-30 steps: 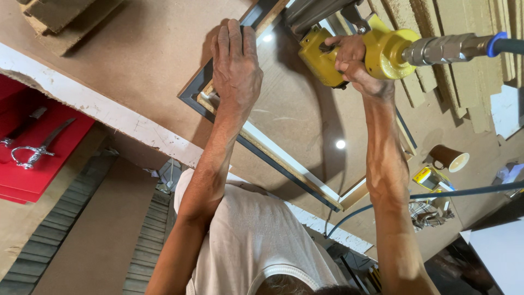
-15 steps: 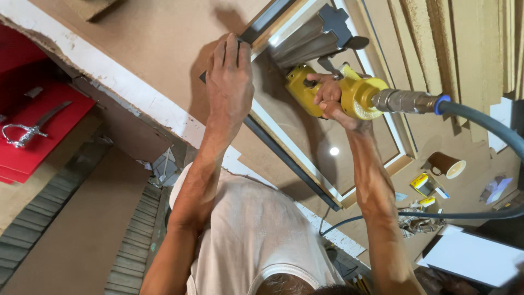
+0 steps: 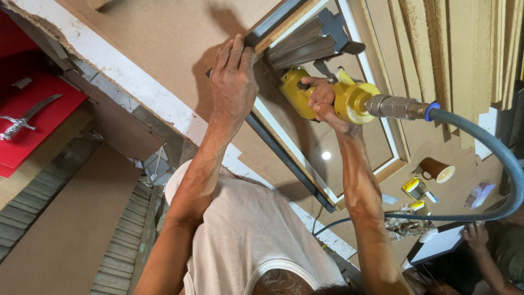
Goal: The person positions thin wooden strips along the back edge of a framed picture on the workbench and fastens them with a pneumatic nail gun, working around the frame and repositioning it. At the end the person picks up a cup of tea and drinks.
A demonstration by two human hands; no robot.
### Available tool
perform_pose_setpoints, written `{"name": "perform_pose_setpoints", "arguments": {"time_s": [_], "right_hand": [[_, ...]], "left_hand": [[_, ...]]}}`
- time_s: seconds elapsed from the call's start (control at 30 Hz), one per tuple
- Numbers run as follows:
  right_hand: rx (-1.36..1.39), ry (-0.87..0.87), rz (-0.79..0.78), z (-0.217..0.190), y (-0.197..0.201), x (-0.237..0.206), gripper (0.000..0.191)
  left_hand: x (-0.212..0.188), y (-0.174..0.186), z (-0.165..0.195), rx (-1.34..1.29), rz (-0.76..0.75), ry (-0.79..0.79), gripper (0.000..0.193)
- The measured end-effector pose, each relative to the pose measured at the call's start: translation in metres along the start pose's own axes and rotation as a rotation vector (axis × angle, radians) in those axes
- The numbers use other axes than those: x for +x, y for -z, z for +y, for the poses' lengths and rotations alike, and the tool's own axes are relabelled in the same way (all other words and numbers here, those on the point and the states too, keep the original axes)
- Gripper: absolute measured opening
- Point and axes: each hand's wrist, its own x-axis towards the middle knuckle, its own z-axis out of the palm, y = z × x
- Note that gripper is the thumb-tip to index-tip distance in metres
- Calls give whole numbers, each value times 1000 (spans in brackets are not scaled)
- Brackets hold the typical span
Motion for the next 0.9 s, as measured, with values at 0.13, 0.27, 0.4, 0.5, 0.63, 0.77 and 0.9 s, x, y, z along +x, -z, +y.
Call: {"name": "perform_pose_setpoints", "arguments": {"time_s": [0.13,0.27,0.4,0.5,0.63,0.77,0.9], "right_hand": [[35,-31,41,-2,-1,-1,23],[17,-8,20,-1,-2,-4,23],[37,-24,10,-1,1,-19,23],[77,-2,114,-9,8,-57,22],[142,72,474,-40,3,-186,24],[278,224,966,-43,-32,-335,24],[538,520,1507,-26,-76,-450,14]], "left_hand": [[0,1,1,-2,1,1,21],[4,4,4,2,1,3,22],[11,16,11,-5,10,4,23],[16,31,20,-9,-42,-36,26],[25,37,36,139,-132,-131,28],[45,18,48,202,-270,-152,40],[63,8,42,127,-293,-413,39]]}}
